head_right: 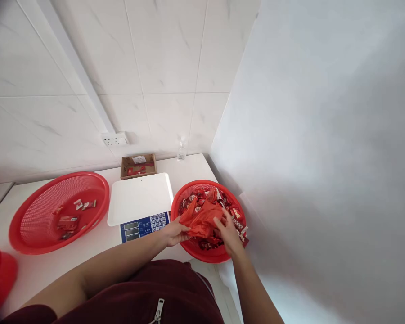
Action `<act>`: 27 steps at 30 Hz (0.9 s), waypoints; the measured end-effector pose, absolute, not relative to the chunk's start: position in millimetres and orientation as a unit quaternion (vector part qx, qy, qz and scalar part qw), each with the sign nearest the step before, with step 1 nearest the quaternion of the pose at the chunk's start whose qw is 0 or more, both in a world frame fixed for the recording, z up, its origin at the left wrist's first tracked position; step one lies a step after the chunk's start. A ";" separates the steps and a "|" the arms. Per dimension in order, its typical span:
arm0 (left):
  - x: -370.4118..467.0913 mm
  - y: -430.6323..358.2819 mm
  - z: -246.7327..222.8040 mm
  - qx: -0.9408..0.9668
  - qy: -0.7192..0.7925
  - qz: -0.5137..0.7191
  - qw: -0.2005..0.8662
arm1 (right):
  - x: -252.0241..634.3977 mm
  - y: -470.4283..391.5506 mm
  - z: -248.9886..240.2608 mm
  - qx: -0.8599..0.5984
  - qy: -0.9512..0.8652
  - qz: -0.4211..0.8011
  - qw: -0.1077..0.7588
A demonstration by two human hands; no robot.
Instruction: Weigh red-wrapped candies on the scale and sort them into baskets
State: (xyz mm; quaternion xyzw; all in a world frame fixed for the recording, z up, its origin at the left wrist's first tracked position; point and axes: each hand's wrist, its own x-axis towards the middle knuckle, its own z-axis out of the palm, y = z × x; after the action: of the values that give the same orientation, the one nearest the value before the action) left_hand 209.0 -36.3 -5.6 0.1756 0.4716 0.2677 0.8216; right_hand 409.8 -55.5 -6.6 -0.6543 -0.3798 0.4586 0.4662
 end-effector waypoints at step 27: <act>172.3 -46.3 83.5 0.303 0.507 0.397 0.702 | 375.0 -50.7 117.2 -0.687 -0.507 0.163 0.495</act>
State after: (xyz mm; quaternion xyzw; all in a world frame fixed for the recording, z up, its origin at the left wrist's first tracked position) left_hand 172.3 -46.3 83.5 0.3032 0.5072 0.3968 0.7024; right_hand 375.0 -50.7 117.2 -0.6872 -0.5068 0.1625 0.4945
